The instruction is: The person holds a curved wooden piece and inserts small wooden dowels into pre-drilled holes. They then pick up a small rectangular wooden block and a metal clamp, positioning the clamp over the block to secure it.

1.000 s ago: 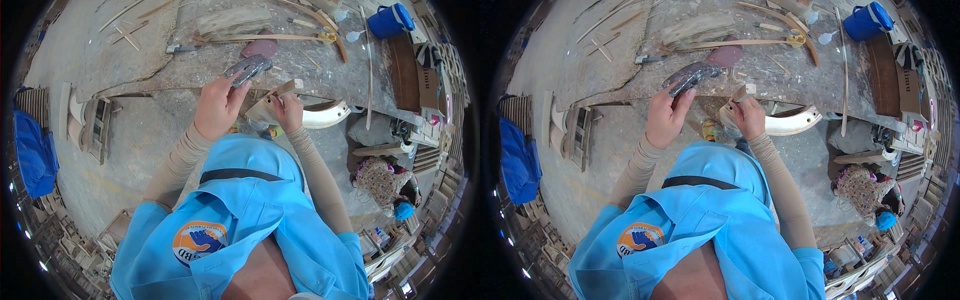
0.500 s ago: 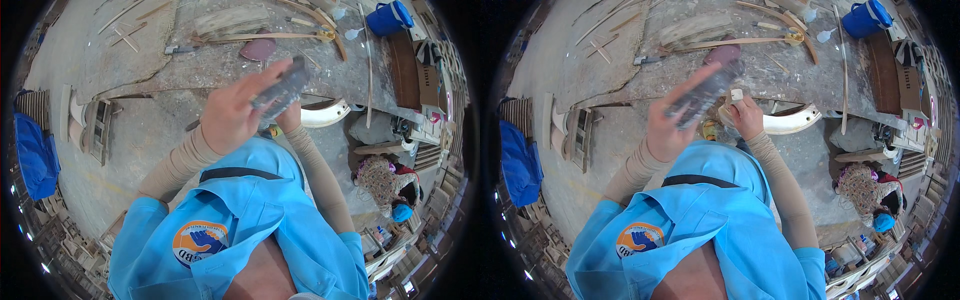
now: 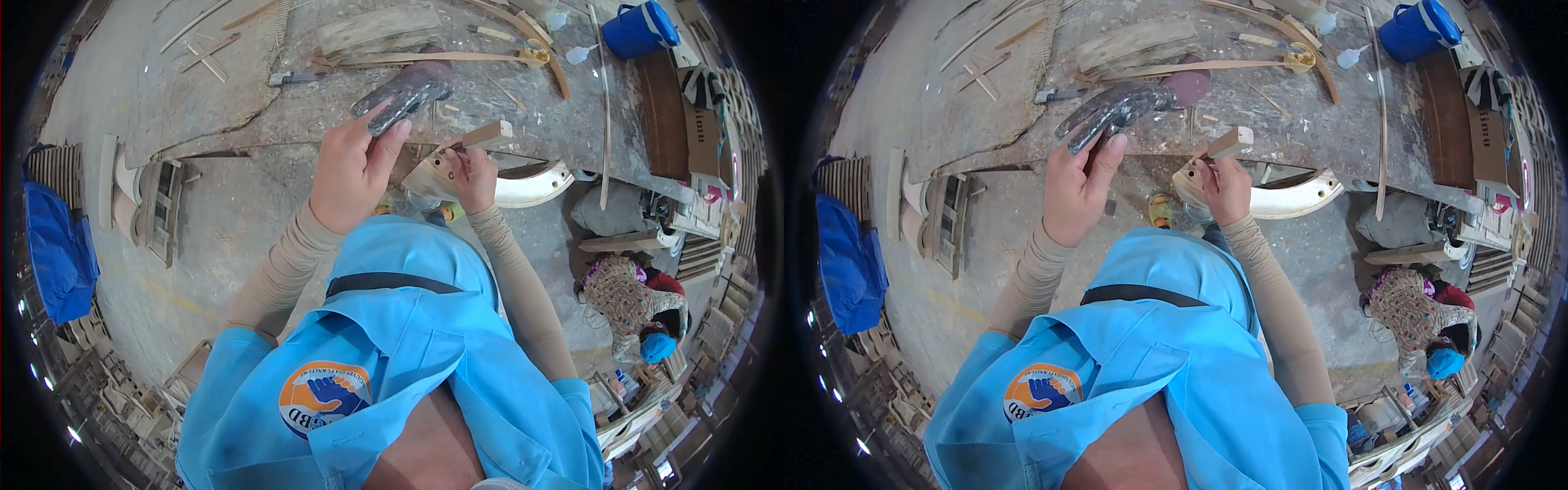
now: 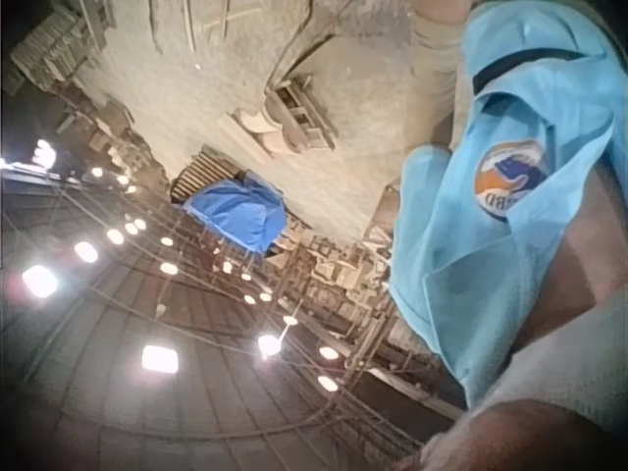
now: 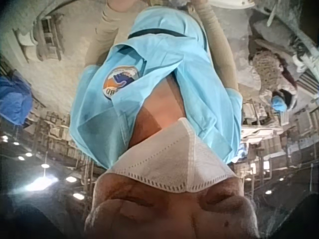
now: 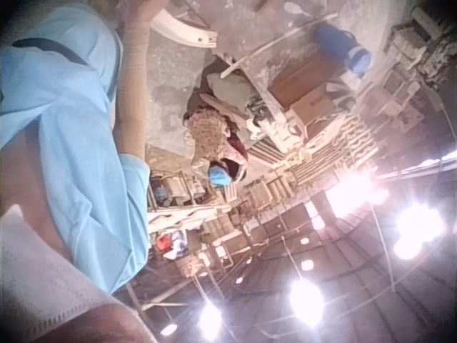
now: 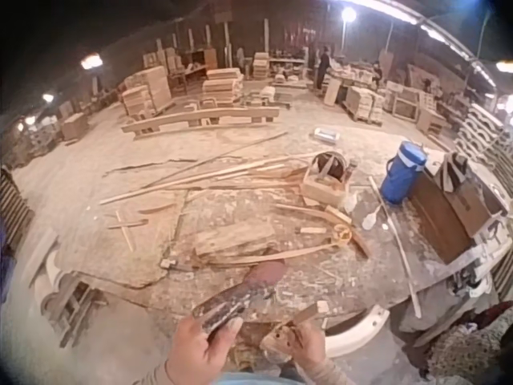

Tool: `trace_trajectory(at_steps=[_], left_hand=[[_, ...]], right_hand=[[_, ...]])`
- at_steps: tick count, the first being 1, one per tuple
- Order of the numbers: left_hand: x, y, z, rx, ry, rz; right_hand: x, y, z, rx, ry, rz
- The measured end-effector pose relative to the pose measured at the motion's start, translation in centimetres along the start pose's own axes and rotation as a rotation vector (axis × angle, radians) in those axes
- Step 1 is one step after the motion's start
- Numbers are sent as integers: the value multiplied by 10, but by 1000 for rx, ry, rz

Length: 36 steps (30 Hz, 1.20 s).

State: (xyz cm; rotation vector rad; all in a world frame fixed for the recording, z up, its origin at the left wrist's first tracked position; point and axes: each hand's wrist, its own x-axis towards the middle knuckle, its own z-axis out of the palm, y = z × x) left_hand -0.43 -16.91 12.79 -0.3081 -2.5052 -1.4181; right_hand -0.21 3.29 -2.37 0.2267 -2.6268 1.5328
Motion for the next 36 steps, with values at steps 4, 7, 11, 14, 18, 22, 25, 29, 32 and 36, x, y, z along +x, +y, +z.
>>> trace_trajectory(at_steps=[4, 7, 11, 14, 18, 22, 25, 29, 32, 36], left_hand=[[-15, -11, 0, 15, -16, -29], [-20, -15, 0, 11, -27, -61], [-21, -14, -2, -10, -27, -99], [-21, -13, -3, -9, -18, -80], [-23, -14, -2, 6, -25, -77], [-23, -12, -2, 0, -45, -94], [-20, -7, -3, 59, -111, -78], [-4, 12, 0, -22, -47, 195], [4, 27, 7, -75, -55, 314], [-3, 31, 11, 130, -302, 126]], right_hand=[[1, -9, -2, -77, -20, -48], [1, -10, -3, -102, -37, -49], [3, -13, -3, -122, -45, -98], [4, -14, -3, -132, -44, -152], [4, -15, -3, -151, -43, -158], [5, -16, -3, -174, -43, -183], [5, -9, 0, -194, -26, -242], [3, -11, 0, -253, -45, -273], [2, 2, 0, -276, -98, -257], [2, 0, 8, -274, 71, -394]])
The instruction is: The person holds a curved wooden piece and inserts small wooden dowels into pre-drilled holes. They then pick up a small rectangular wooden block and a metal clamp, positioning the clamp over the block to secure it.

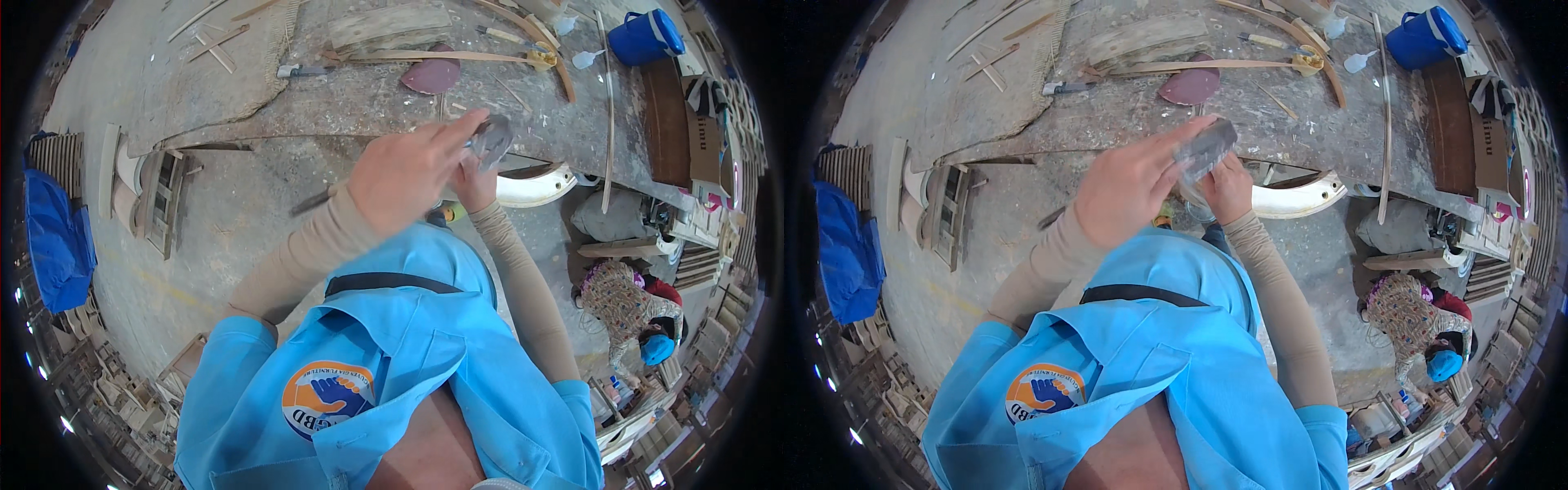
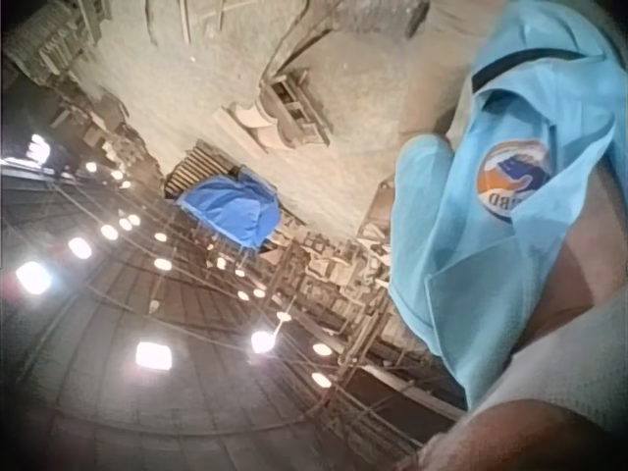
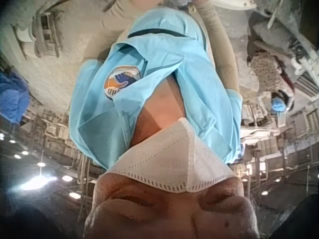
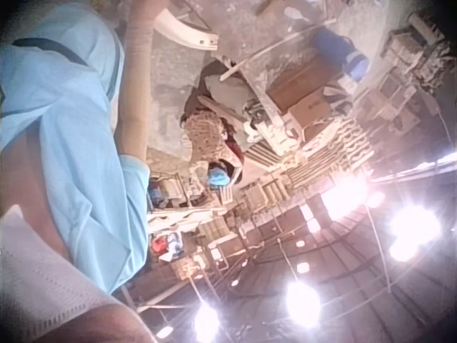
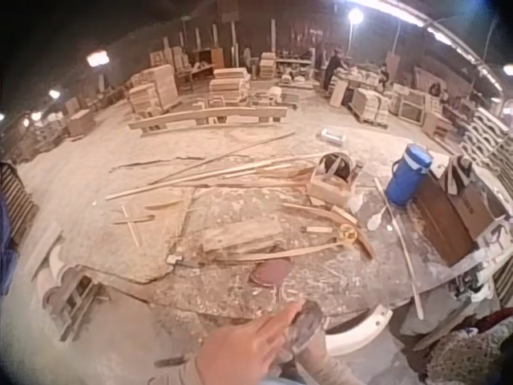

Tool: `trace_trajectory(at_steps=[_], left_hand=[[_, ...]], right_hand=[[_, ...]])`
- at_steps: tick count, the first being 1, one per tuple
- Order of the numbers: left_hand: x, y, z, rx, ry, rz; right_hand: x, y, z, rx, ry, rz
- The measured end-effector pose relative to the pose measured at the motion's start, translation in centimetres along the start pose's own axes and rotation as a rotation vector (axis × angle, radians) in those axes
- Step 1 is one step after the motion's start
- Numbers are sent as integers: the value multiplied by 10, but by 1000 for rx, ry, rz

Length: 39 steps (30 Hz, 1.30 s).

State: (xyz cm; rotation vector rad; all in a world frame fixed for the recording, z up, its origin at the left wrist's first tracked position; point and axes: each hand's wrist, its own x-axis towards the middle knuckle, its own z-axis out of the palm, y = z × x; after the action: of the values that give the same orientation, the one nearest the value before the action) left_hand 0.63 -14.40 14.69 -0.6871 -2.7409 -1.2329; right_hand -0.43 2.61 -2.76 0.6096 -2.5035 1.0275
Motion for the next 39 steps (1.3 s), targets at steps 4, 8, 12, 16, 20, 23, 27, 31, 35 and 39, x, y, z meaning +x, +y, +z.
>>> trace_trajectory(at_steps=[4, 8, 12, 16, 20, 23, 27, 31, 35, 39], left_hand=[[1, -13, 2, -47, 89, 32], [-2, -22, -4, -32, 249, 96], [-15, -27, -6, -57, 248, -65], [-33, -33, -1, -95, 278, -159], [-41, -40, -2, -109, 301, -198], [-44, -41, -6, -118, 294, -241], [-47, -44, -6, -100, 267, -256], [-47, -42, -6, -92, 241, -254], [-47, -44, -3, -98, 249, -246], [-43, -42, -6, -144, 244, -267]], right_hand=[[9, -4, -10, 60, -100, 75], [0, -5, -11, 173, -106, 273], [-3, 0, -5, 315, 8, 373], [2, -7, -8, 311, 7, 382], [0, -5, -6, 289, 28, 388], [0, -4, -6, 274, -4, 383], [-1, -3, -6, 223, -55, 323], [0, -2, -4, 172, -33, 212], [0, -3, -4, 146, -62, 208], [1, -3, -6, 116, -133, 233]])
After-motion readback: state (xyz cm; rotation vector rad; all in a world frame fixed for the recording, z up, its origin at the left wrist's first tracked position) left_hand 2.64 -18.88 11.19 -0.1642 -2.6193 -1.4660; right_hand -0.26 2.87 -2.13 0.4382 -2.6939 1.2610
